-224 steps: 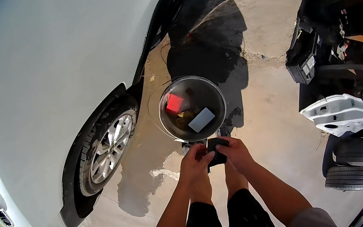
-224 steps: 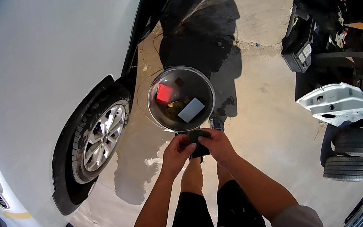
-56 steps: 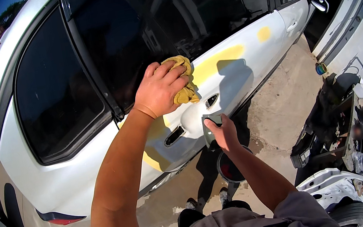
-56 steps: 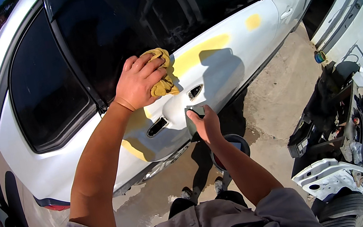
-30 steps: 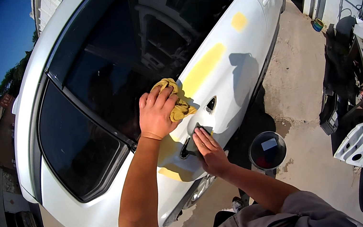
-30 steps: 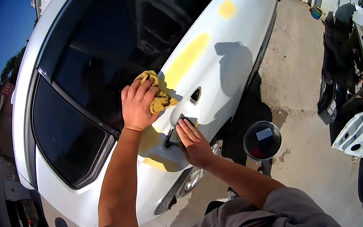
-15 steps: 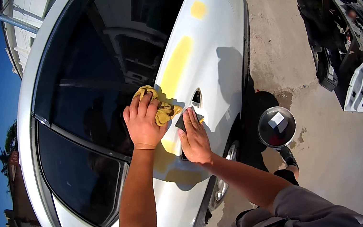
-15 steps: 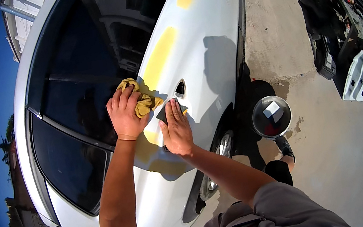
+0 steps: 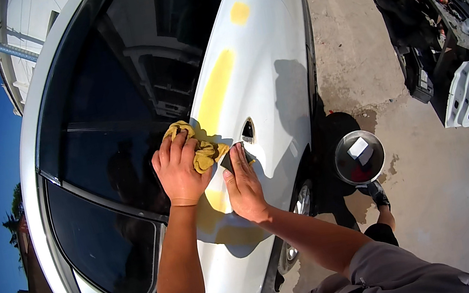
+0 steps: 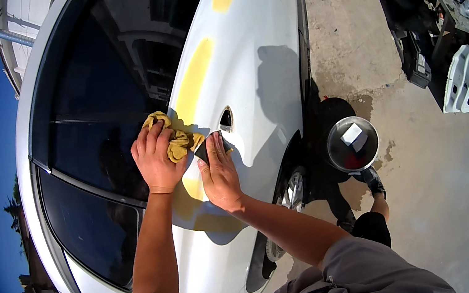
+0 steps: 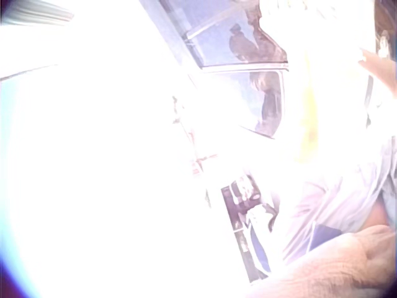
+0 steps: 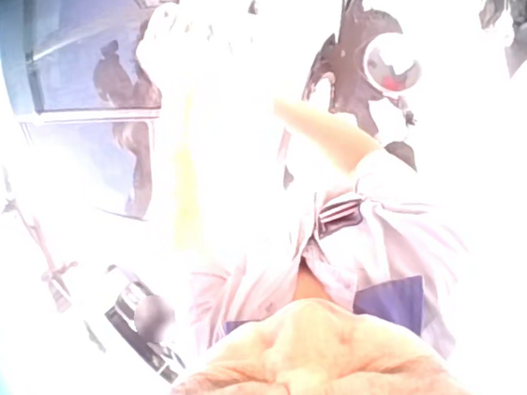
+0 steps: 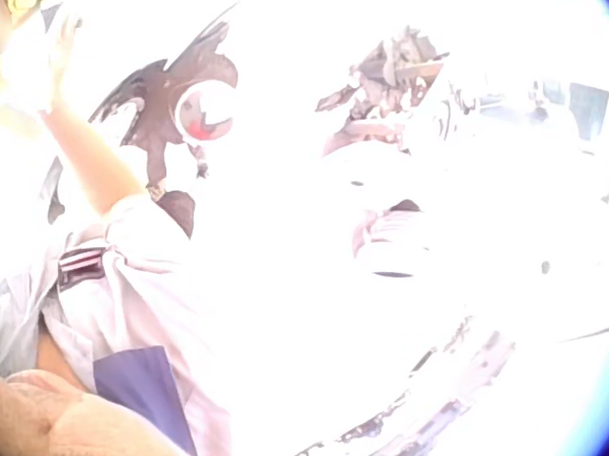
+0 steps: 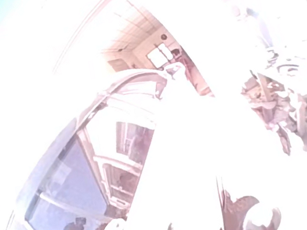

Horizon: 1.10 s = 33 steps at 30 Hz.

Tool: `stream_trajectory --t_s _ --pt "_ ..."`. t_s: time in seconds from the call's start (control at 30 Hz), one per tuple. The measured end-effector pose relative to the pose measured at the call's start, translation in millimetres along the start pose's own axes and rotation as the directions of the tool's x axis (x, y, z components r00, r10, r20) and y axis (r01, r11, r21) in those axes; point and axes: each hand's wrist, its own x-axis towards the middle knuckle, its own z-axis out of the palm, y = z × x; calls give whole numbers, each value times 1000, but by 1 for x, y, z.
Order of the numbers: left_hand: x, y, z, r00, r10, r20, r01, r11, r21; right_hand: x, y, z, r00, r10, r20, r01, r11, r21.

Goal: The person sands the side of a white car using a sanding block and a cloth. They repeatedly dip the sanding block into a bucket of water and wipe the car's surface to remove residue. The person works on the rear door and quarter panel areas, smoothing the paint surface.

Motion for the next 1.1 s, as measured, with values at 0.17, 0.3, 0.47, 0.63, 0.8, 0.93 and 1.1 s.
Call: stream_trajectory --t_s 0.17,0.3,0.47,0.63,0.8,0.93,1.1 --pt "-2 -3 0 1000 7 -16 -6 1000 10 -15 -5 -15 991 -59 117 34 978 207" --pt "-3 -3 -1 1000 -10 13 10 1000 9 -28 4 -54 900 -241 362 226 971 85" --pt "-5 -2 -4 999 -25 42 25 1000 7 -27 15 -79 812 -294 504 421 894 -156" --pt "-3 -3 -3 1000 -4 8 4 1000 9 -5 32 -80 878 -243 412 412 823 -391" --pt "2 2 6 1000 -9 15 9 1000 7 -9 22 -38 976 -99 193 115 991 -72" --pt "-9 -6 -5 999 -22 36 21 999 37 -27 28 -78 795 -214 568 350 926 -141" --pt "2 -1 -3 999 -14 29 14 1000 -7 -3 20 -54 955 -39 293 148 921 -360"
